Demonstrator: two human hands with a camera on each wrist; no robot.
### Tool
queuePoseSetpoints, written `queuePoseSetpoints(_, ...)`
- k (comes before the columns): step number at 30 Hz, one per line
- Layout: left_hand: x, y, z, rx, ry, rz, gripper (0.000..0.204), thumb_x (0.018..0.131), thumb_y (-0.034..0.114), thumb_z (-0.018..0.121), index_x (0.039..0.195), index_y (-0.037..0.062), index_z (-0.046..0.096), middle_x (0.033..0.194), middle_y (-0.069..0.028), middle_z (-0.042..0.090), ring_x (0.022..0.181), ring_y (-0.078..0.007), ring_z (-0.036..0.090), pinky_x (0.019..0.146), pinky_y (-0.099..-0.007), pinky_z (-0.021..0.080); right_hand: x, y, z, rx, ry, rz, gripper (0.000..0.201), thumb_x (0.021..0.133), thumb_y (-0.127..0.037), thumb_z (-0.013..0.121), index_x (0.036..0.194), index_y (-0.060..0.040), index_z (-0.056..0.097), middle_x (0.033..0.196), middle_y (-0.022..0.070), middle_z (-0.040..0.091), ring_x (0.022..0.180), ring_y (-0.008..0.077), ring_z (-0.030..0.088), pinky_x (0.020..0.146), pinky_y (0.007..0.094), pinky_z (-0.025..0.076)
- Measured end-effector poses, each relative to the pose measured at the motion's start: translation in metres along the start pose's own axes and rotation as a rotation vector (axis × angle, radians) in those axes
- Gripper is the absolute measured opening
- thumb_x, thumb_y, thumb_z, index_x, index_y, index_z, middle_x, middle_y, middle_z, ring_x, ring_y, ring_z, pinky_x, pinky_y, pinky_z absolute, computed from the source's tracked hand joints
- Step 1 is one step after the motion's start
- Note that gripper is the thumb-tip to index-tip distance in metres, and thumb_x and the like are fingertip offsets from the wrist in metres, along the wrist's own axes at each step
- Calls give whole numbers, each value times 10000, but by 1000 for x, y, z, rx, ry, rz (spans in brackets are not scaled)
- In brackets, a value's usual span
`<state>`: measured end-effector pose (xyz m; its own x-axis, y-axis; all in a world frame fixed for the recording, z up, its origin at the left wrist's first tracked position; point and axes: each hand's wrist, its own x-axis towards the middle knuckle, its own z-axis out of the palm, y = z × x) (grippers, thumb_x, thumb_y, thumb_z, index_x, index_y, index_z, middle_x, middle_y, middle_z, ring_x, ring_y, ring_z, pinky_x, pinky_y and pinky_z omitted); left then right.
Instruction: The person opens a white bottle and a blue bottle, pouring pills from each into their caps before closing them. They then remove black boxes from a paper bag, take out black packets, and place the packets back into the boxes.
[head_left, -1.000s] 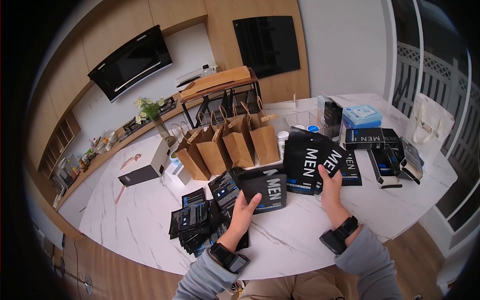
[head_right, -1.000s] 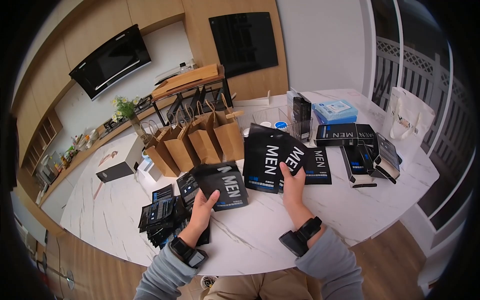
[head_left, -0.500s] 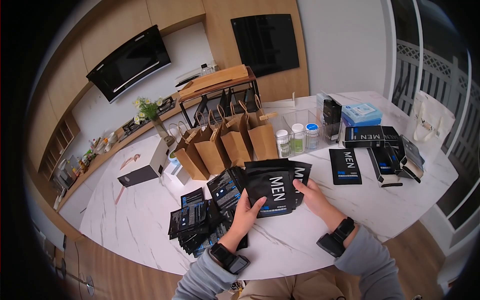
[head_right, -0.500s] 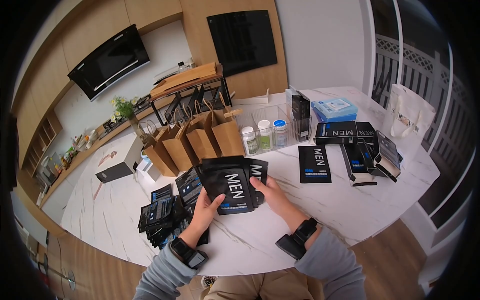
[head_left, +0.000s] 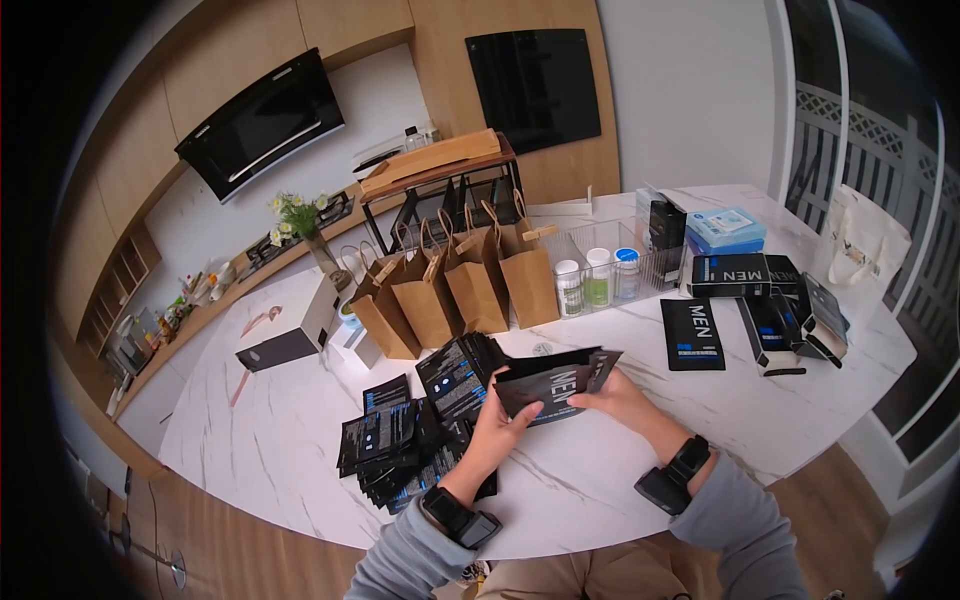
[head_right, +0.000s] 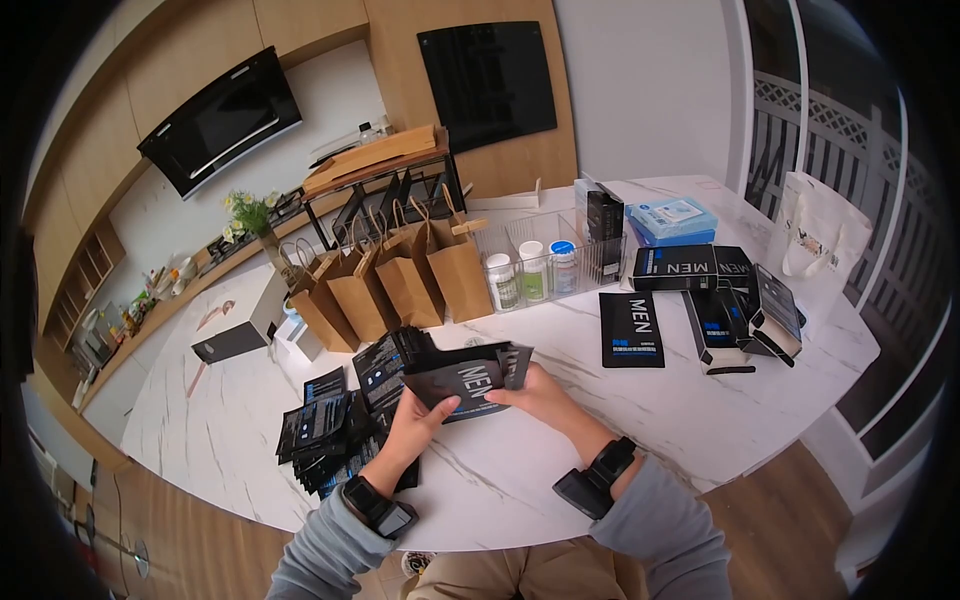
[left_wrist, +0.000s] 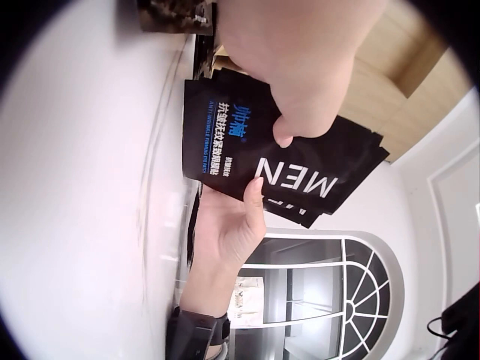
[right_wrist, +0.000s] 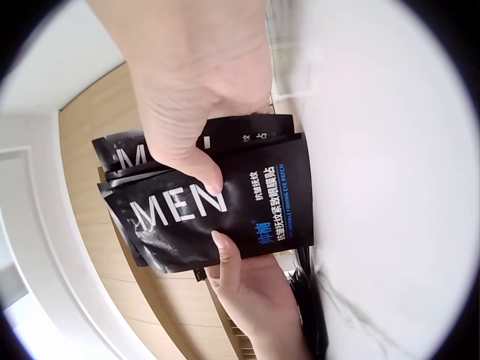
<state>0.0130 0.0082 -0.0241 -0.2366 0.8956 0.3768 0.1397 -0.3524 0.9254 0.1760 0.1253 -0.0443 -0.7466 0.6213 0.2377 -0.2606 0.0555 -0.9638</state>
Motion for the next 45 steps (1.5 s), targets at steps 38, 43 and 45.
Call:
queuePoseSetpoints(38,-2,-19,-4,393,-162,-53,395,873,79,528,1221,6,356,1112,-91,516,994,-127,470,862,-253,393,5,16,-1,-168,-48,-53,600,730,39,614,1257,20,328,1187,127,476,1124,187,429,965,286,318)
queuePoseSetpoints(43,-1,-6,-2,267,-129,-188,339,849,52,556,1153,-2,418,1015,-95,583,908,-126,547,810,-255,438,4,8,2,-159,-6,-26,492,721,55,616,1173,27,424,1103,106,534,1041,171,481,919,280,360)
queuePoseSetpoints(45,0,-4,-1,278,-115,-198,358,834,32,567,1158,-3,418,1007,-118,600,920,-142,575,811,-256,446,3,4,2,-187,5,-9,474,713,50,627,1151,26,446,1079,100,546,1015,168,495,905,278,371)
